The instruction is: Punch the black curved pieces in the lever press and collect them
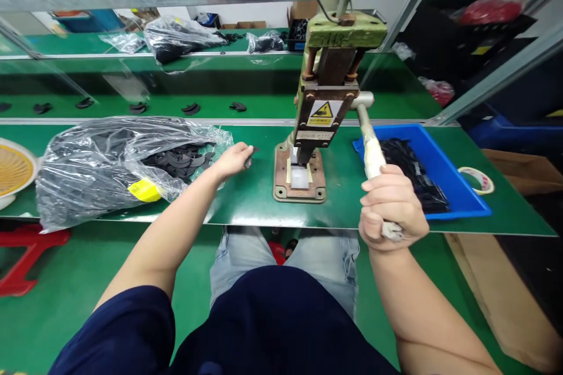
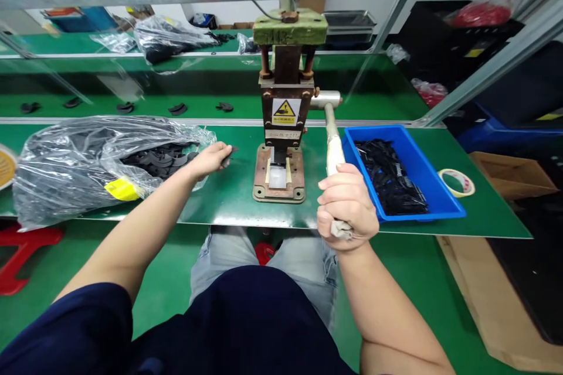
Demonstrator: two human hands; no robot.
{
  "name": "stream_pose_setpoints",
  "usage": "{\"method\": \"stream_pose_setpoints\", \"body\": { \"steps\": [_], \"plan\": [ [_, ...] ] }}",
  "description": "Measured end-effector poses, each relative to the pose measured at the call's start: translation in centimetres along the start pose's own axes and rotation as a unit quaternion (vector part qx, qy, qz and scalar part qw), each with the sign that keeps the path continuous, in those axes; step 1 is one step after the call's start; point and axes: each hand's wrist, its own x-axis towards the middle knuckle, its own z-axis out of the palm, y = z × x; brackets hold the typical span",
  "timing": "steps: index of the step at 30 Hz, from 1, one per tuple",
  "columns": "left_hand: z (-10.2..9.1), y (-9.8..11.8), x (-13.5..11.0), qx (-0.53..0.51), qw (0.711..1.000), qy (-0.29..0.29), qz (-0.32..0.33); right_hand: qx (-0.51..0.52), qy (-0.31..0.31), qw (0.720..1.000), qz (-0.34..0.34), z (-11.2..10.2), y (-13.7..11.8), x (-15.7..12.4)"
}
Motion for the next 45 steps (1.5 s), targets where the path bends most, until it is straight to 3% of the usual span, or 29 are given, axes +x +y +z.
{"method": "stream_pose_setpoints", "body": {
  "steps": [4, 7, 10, 14, 20, 24, 28, 36, 41, 45],
  "plan": [
    [5.7, 3.5, -1.4, -0.196, 0.975, -0.098, -0.036, -0.004, 0.0, 1.0, 0.008, 0.0, -0.1, -0.1],
    [7.9, 4.8, -1.1, -0.216, 0.969, -0.118, -0.036, 0.001, 0.005, 1.0, 0.008, 0.0, 0.0, -0.2],
    [8.9, 5.1, -0.1, -0.181, 0.974, -0.132, -0.024, 0.0, 0.011, 1.0, 0.012, 0.1, 0.1, -0.4],
    [9.3, 5.2, 0.8, -0.125, 0.977, -0.173, -0.015, 0.001, 0.013, 1.0, 0.011, 0.3, 0.0, -0.4],
    [8.6, 6.0, 1.1, -0.101, 0.978, -0.182, -0.007, 0.005, 0.02, 1.0, 0.01, 0.2, 0.1, -0.8],
    [8.5, 6.2, 1.6, -0.111, 0.977, -0.182, -0.019, -0.041, -0.004, 0.997, 0.065, -0.5, 0.4, -1.9],
    [8.7, 6.7, 1.8, -0.115, 0.973, -0.196, -0.032, -0.057, 0.012, 0.991, 0.121, -0.7, 0.9, -2.8],
    [9.1, 8.2, 1.8, -0.07, 0.976, -0.191, -0.083, -0.004, 0.017, 1.0, -0.007, 0.2, 0.4, -0.8],
    [9.6, 8.4, 1.4, -0.066, 0.974, -0.189, -0.104, 0.017, 0.022, 0.999, -0.018, 0.4, 0.2, -0.3],
    [10.4, 8.0, -0.6, -0.107, 0.983, -0.141, -0.057, 0.018, 0.018, 0.999, -0.021, 0.2, 0.3, -0.3]
  ]
}}
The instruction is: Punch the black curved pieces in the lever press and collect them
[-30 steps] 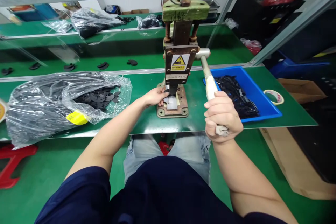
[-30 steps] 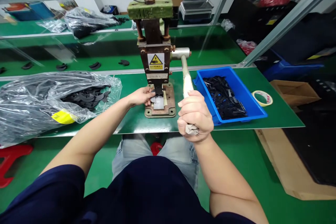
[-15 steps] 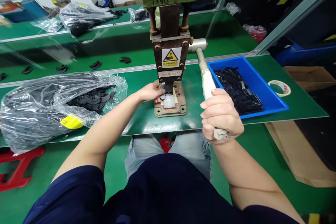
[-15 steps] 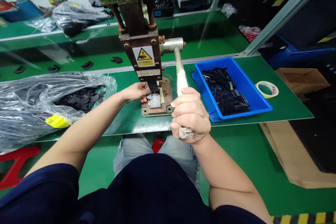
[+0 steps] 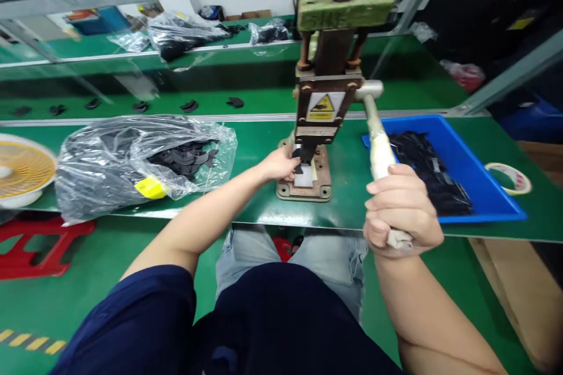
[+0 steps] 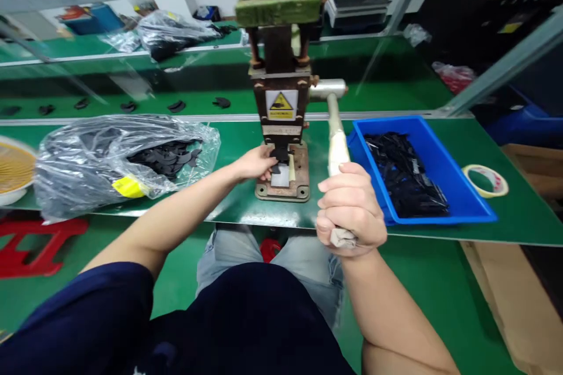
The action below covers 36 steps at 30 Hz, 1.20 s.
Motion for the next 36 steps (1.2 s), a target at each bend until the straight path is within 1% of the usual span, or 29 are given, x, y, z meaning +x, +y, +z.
{"method": "stream_pose_setpoints", "body": {
  "steps": [2, 3, 4, 5, 6, 7, 8, 9, 10, 11, 12, 13, 14, 15, 17, 21, 24, 26, 27, 30, 32, 34, 36],
  "plan": [
    [-0.3, -1.2, -0.9, -0.027, 0.998, -0.009, 0.051, -0.005, 0.008, 1.0, -0.006, -0.1, 0.3, -0.1],
    [-1.0, -1.9, -1.4, -0.027, 0.997, -0.009, 0.077, -0.007, 0.011, 1.0, -0.005, 0.0, 0.5, -0.2],
    [-2.2, -2.8, -1.9, -0.01, 0.995, 0.004, 0.102, -0.007, 0.016, 1.0, -0.004, 0.0, 0.7, -0.3],
    [-3.9, -3.7, -2.3, 0.026, 0.992, 0.03, 0.121, -0.006, 0.023, 1.0, -0.002, 0.1, 0.9, -0.4],
    [-6.1, -4.7, -2.8, 0.078, 0.985, 0.072, 0.132, -0.005, 0.034, 0.999, 0.0, 0.2, 1.2, -0.5],
    [-8.6, -5.6, -3.4, 0.146, 0.973, 0.117, 0.136, -0.004, 0.048, 0.999, 0.001, 0.4, 1.3, -0.6],
    [-11.3, -6.5, -3.9, 0.222, 0.955, 0.158, 0.12, -0.003, 0.062, 0.998, 0.002, 0.5, 1.5, -0.6],
    [-14.0, -7.3, -4.5, 0.3, 0.929, 0.196, 0.093, -0.003, 0.073, 0.997, 0.003, 0.5, 1.5, -0.7],
    [-16.7, -8.1, -4.9, 0.375, 0.898, 0.224, 0.059, -0.003, 0.076, 0.997, 0.005, 0.6, 1.6, -0.7],
    [-19.0, -8.8, -5.3, 0.447, 0.862, 0.238, 0.025, -0.003, 0.071, 0.997, 0.007, 0.6, 1.6, -0.7],
    [-21.0, -9.3, -5.7, 0.505, 0.831, 0.234, -0.007, -0.005, 0.06, 0.998, 0.011, 0.5, 1.5, -0.6],
    [-22.5, -9.8, -5.9, 0.548, 0.807, 0.217, -0.033, -0.008, 0.05, 0.999, 0.013, 0.4, 1.4, -0.6],
    [-23.5, -10.2, -6.0, 0.579, 0.79, 0.195, -0.051, -0.011, 0.042, 0.999, 0.014, 0.3, 1.3, -0.5],
    [-24.2, -10.5, -6.0, 0.597, 0.781, 0.173, -0.062, -0.014, 0.036, 0.999, 0.014, 0.3, 1.2, -0.4],
    [-24.6, -10.8, -5.6, 0.609, 0.777, 0.141, -0.074, -0.018, 0.032, 0.999, 0.01, 0.1, 0.9, -0.3],
    [-24.1, -10.6, -4.1, 0.602, 0.783, 0.119, -0.107, -0.02, 0.027, 0.999, 0.013, 0.1, 0.7, -0.1],
    [-23.8, -10.2, -2.9, 0.579, 0.801, 0.105, -0.109, -0.014, 0.033, 0.999, 0.016, 0.2, 0.7, -0.1],
    [-23.5, -10.0, -2.2, 0.557, 0.817, 0.105, -0.107, -0.015, 0.037, 0.999, 0.015, 0.3, 0.7, -0.1],
    [-23.3, -10.0, -1.9, 0.551, 0.82, 0.11, -0.107, -0.017, 0.035, 0.999, 0.014, 0.3, 0.6, -0.1],
    [-22.9, -10.0, -1.2, 0.558, 0.812, 0.128, -0.11, -0.021, 0.026, 0.999, 0.015, 0.3, 0.4, 0.1],
    [-22.8, -9.9, -1.1, 0.551, 0.817, 0.127, -0.113, -0.019, 0.018, 1.0, 0.014, 0.3, 0.3, 0.2],
    [-22.8, -9.9, -1.2, 0.526, 0.836, 0.121, -0.097, -0.019, 0.019, 1.0, 0.01, 0.3, 0.3, 0.2],
    [-22.7, -9.7, -1.8, 0.504, 0.854, 0.118, -0.046, -0.015, 0.029, 0.999, 0.005, 0.4, 0.3, 0.2]
  ]
}}
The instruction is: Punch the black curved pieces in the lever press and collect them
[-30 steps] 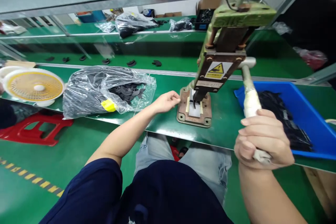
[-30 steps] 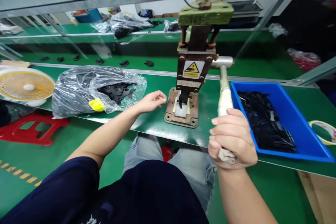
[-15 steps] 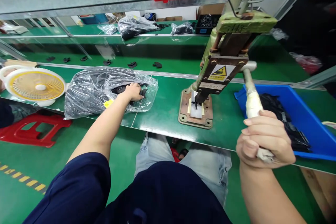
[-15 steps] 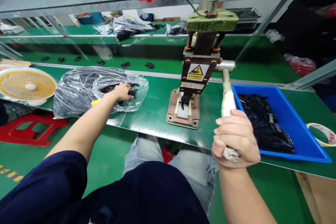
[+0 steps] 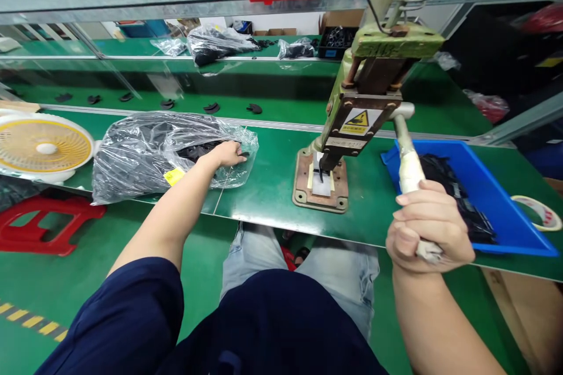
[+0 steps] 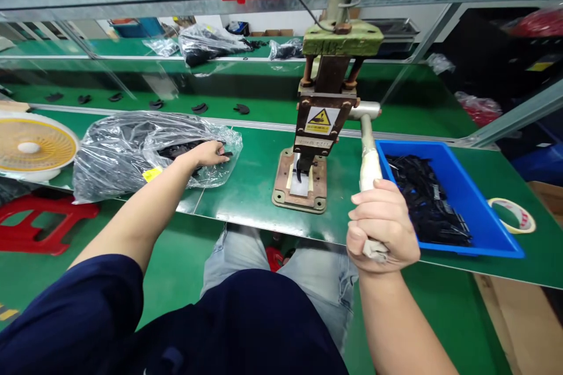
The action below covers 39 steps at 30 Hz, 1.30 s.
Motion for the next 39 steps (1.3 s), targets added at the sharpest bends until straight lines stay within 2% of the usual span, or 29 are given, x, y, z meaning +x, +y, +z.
{"method": "stream_pose_setpoints", "body": {
  "steps": [3, 5, 7, 9, 13, 15, 19, 22, 24, 27, 31, 39],
  "plan": [
    [-0.5, 0.8, -1.3, -0.009, 0.994, 0.08, 0.074, 0.01, 0.005, 1.0, -0.003, 0.1, 0.1, 0.0],
    [-0.9, 2.0, -2.4, -0.015, 0.987, 0.137, 0.083, 0.013, -0.005, 1.0, -0.007, 0.1, 0.1, 0.0],
    [-1.2, 3.8, -3.5, -0.063, 0.982, 0.162, 0.078, 0.01, -0.016, 1.0, -0.009, 0.0, 0.0, 0.0],
    [-1.1, 5.7, -4.5, -0.158, 0.972, 0.148, 0.089, 0.004, -0.023, 1.0, -0.004, -0.1, -0.2, 0.0],
    [0.5, 9.5, -5.3, -0.343, 0.926, 0.058, 0.15, -0.008, -0.037, 0.999, 0.01, -0.3, -0.7, 0.0],
    [1.8, 11.2, -4.9, -0.384, 0.91, 0.052, 0.149, -0.012, -0.04, 0.999, 0.014, -0.4, -0.8, 0.0],
    [3.7, 14.1, -3.7, -0.476, 0.867, 0.08, 0.124, -0.012, -0.043, 0.999, 0.011, -0.4, -0.8, 0.0],
    [4.0, 16.0, -3.2, -0.553, 0.826, 0.033, 0.106, -0.01, -0.041, 0.999, 0.009, -0.4, -0.8, 0.0],
    [3.9, 17.2, -3.1, -0.576, 0.81, -0.002, 0.106, -0.008, -0.036, 0.999, 0.011, -0.4, -0.8, 0.0],
    [4.0, 18.7, -2.9, -0.578, 0.808, -0.028, 0.107, -0.006, -0.03, 0.999, 0.013, -0.3, -0.8, 0.0],
    [4.5, 20.0, -2.3, -0.573, 0.812, -0.029, 0.11, -0.005, -0.032, 0.999, 0.012, -0.2, -0.8, 0.0],
    [4.9, 19.9, -1.2, -0.542, 0.832, -0.02, 0.119, -0.007, -0.027, 1.0, 0.012, -0.3, -0.9, 0.1]
  ]
}}
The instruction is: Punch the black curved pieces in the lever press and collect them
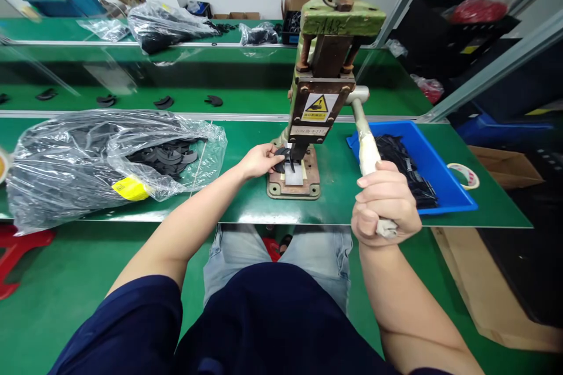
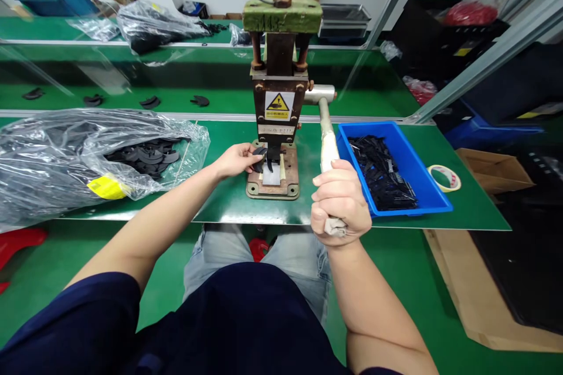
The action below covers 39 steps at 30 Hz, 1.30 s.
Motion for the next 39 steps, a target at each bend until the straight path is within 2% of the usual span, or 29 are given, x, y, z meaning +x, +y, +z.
{"method": "stream_pose_setpoints", "body": {
  "steps": [4, 9, 18, 21, 24, 26, 28, 30, 31, 32, 36, 39],
  "plan": [
    [-0.1, 0.3, 0.3, -0.001, 1.0, -0.01, -0.024, 0.004, 0.001, 1.0, 0.004, 0.0, 0.0, -0.1],
    [-0.2, 1.2, 1.0, -0.029, 0.994, -0.059, -0.09, -0.001, 0.006, 1.0, 0.001, 0.1, 0.2, -0.1],
    [-0.4, 1.8, 1.4, -0.074, 0.974, -0.077, -0.2, -0.01, 0.001, 1.0, 0.002, 0.1, 0.1, -0.1],
    [-0.1, 2.1, 1.0, -0.092, 0.973, -0.069, -0.202, 0.037, 0.033, 0.999, -0.013, 0.8, -0.1, 3.1],
    [0.4, 2.4, 0.3, -0.097, 0.975, -0.063, -0.19, 0.103, 0.08, 0.991, -0.031, 1.6, 0.3, 8.9],
    [0.4, 2.6, -0.5, -0.102, 0.978, -0.048, -0.174, 0.127, 0.054, 0.99, -0.01, 1.6, 0.9, 12.1],
    [0.0, 2.7, -1.6, -0.111, 0.982, -0.029, -0.148, 0.133, 0.048, 0.99, 0.017, 1.5, 1.9, 12.9],
    [-0.9, 3.0, -3.2, -0.117, 0.986, -0.02, -0.116, 0.114, 0.083, 0.989, 0.051, 1.5, 3.0, 10.7],
    [-1.4, 3.2, -4.1, -0.119, 0.988, -0.021, -0.101, 0.078, 0.081, 0.986, 0.121, 1.7, 3.4, 8.6],
    [-2.0, 3.5, -5.1, -0.119, 0.989, -0.025, -0.086, 0.069, 0.063, 0.983, 0.161, 2.1, 3.7, 6.1],
    [-2.9, 5.4, -8.8, -0.125, 0.99, -0.057, -0.041, 0.103, -0.099, 0.948, 0.284, 5.0, 2.6, -3.5],
    [-2.3, 6.8, -10.7, -0.135, 0.987, -0.083, -0.026, 0.13, -0.155, 0.92, 0.337, 7.6, 0.9, -6.7]
  ]
}}
